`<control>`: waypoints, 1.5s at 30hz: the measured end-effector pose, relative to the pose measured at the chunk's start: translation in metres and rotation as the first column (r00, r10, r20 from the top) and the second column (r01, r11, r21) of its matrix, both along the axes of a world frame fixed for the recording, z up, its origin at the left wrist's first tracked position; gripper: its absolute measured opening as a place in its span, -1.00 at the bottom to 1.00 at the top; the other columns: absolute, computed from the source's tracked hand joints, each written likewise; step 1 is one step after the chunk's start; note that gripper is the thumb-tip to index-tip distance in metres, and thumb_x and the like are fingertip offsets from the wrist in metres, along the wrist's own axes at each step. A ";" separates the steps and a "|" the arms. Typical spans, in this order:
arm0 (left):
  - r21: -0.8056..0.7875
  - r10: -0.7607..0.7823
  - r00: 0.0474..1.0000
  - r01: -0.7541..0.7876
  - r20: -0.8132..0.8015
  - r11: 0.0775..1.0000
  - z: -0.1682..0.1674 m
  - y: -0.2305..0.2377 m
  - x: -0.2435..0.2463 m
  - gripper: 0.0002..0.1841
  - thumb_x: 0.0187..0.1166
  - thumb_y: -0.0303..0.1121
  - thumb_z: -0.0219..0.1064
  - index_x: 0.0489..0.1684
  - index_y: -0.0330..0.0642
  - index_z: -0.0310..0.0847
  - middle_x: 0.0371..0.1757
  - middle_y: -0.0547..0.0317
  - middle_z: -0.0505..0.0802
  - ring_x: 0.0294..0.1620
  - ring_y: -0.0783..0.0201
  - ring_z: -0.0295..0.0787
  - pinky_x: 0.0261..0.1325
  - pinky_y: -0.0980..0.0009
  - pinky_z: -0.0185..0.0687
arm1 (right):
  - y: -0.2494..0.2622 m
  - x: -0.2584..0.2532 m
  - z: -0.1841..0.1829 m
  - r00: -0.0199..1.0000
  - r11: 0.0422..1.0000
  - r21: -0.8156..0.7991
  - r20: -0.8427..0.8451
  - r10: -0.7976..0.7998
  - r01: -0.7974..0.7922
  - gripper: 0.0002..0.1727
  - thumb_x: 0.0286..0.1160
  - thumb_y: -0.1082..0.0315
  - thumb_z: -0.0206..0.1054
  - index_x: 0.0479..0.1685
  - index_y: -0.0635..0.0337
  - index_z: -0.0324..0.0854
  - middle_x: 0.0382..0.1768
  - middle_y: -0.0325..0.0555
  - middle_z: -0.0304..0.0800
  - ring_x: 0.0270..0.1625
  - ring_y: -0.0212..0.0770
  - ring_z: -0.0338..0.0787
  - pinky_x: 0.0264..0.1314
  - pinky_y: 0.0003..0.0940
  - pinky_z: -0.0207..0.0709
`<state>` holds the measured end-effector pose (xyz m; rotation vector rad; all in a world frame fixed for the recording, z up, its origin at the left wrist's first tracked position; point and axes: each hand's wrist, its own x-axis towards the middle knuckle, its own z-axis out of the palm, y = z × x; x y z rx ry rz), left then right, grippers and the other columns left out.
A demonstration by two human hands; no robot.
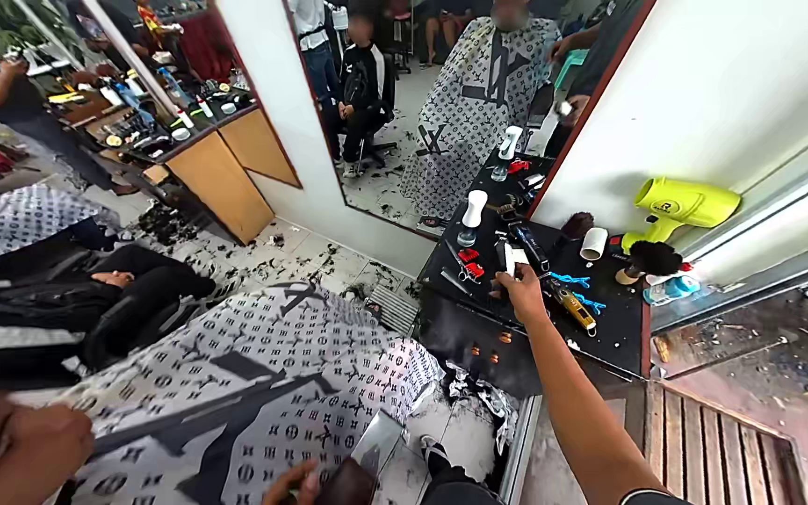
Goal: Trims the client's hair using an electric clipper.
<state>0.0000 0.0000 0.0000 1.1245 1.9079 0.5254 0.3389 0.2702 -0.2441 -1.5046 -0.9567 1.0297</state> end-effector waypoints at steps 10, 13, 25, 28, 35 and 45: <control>0.343 -0.755 0.646 0.688 0.112 0.640 -0.211 -0.132 -0.105 -0.67 0.60 -0.20 0.44 0.10 -0.27 0.84 0.02 -0.09 0.90 0.11 0.06 0.84 0.31 -0.03 0.67 | -0.197 -0.237 0.065 0.614 0.662 0.207 -0.254 0.747 -0.720 -0.49 0.47 0.34 0.23 0.44 0.04 0.27 -0.43 -0.29 0.64 -0.61 -0.38 0.62 -0.54 -0.47 0.63; 0.345 -0.883 0.461 0.817 0.089 0.462 -0.225 -0.157 -0.097 -0.73 0.68 -0.29 0.35 -0.11 -0.38 0.80 -0.11 -0.17 0.85 0.00 -0.05 0.80 0.18 -0.08 0.63 | -0.243 -0.303 0.083 0.401 0.464 0.240 -0.271 0.875 -0.853 -0.59 0.50 0.28 0.27 0.32 0.06 0.40 -0.37 -0.25 0.73 -0.61 -0.40 0.63 -0.57 -0.50 0.61; 0.758 0.556 0.759 -0.131 -0.338 0.639 -0.126 -0.265 -0.271 -0.66 0.78 -0.18 0.20 0.13 -0.24 0.77 0.06 -0.13 0.80 -0.10 0.07 0.74 -0.07 0.07 0.67 | -0.283 -0.459 0.147 0.206 0.242 0.209 -0.177 0.962 -0.948 -0.51 0.62 0.30 0.31 0.44 0.25 0.29 -0.03 0.00 0.76 -0.30 -0.20 0.83 -0.29 -0.29 0.80; 0.698 0.653 0.618 -0.224 -0.438 0.681 -0.132 -0.279 -0.300 -0.68 0.76 -0.25 0.22 0.28 -0.17 0.76 0.17 -0.27 0.76 0.13 -0.17 0.72 0.13 -0.15 0.62 | -0.274 -0.477 0.148 0.187 0.223 0.137 -0.233 0.954 -0.965 -0.46 0.62 0.36 0.35 0.52 0.19 0.24 0.07 0.05 0.76 -0.21 -0.12 0.86 -0.25 -0.23 0.82; 0.564 0.684 0.522 -0.398 -0.510 0.724 -0.164 -0.266 -0.304 -0.71 0.60 -0.40 0.34 0.23 -0.07 0.80 0.34 -0.27 0.71 0.23 -0.32 0.72 0.07 -0.38 0.59 | -0.263 -0.483 0.142 0.098 0.131 0.059 -0.394 0.914 -0.990 -0.51 0.74 0.36 0.19 0.60 0.17 0.25 0.18 0.10 0.72 -0.04 0.01 0.87 -0.11 -0.06 0.83; 0.629 0.723 0.451 -0.368 -0.523 0.685 -0.175 -0.266 -0.304 -0.72 0.61 -0.34 0.28 0.17 -0.07 0.82 0.25 -0.22 0.77 0.23 -0.24 0.73 0.10 -0.30 0.58 | -0.260 -0.480 0.156 0.070 0.147 0.180 -0.374 0.925 -0.973 -0.54 0.71 0.42 0.21 0.55 0.21 0.27 0.15 0.09 0.73 -0.04 -0.02 0.89 -0.13 -0.11 0.85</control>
